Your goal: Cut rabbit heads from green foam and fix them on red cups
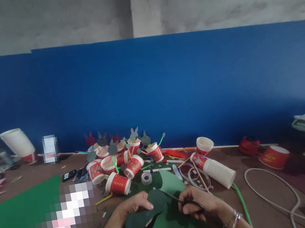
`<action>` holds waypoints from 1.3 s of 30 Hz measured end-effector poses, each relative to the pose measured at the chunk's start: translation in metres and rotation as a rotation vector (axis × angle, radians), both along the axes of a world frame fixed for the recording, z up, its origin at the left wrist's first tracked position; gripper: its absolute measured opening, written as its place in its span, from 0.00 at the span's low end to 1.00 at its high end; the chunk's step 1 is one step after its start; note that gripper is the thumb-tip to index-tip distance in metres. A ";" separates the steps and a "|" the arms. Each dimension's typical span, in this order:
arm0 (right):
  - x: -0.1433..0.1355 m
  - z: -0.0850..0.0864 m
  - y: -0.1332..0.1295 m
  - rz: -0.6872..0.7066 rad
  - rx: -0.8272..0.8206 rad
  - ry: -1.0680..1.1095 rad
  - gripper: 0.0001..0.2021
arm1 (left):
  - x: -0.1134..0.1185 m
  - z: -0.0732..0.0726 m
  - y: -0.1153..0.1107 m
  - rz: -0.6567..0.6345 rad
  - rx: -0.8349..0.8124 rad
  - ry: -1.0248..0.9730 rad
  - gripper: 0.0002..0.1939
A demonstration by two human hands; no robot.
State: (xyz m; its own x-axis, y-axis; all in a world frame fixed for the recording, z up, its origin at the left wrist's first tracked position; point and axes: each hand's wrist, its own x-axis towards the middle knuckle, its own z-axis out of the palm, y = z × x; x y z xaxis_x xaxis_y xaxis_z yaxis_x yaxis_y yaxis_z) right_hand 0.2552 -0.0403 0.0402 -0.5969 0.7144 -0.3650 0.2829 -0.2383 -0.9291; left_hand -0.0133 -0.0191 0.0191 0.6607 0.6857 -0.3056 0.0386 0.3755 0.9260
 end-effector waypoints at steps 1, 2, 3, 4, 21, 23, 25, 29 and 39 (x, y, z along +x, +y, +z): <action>-0.001 0.000 0.000 0.002 -0.011 0.012 0.17 | 0.001 0.000 0.001 -0.002 -0.008 0.013 0.18; -0.002 -0.001 0.000 0.009 -0.016 0.017 0.17 | 0.001 0.000 0.001 -0.007 -0.020 0.030 0.18; -0.003 -0.001 0.000 0.016 -0.014 0.018 0.17 | 0.002 0.001 0.001 -0.012 -0.033 0.045 0.18; -0.004 -0.001 0.000 0.024 -0.008 0.015 0.17 | 0.002 0.001 0.001 -0.016 -0.042 0.054 0.18; -0.056 0.002 -0.021 -0.488 0.151 0.357 0.18 | 0.043 0.008 -0.009 0.977 0.231 -0.184 0.21; -0.063 0.000 -0.022 -0.583 0.182 0.340 0.17 | 0.045 0.005 -0.010 0.961 0.250 -0.167 0.21; -0.066 0.000 -0.020 -0.648 0.213 0.336 0.17 | 0.048 0.005 -0.013 0.900 0.248 -0.160 0.21; -0.065 0.002 -0.014 -0.749 0.256 0.347 0.17 | 0.052 0.008 -0.018 0.674 0.264 -0.106 0.21; -0.088 -0.008 -0.011 -0.819 0.179 0.352 0.18 | 0.049 0.000 -0.013 0.641 0.353 0.015 0.20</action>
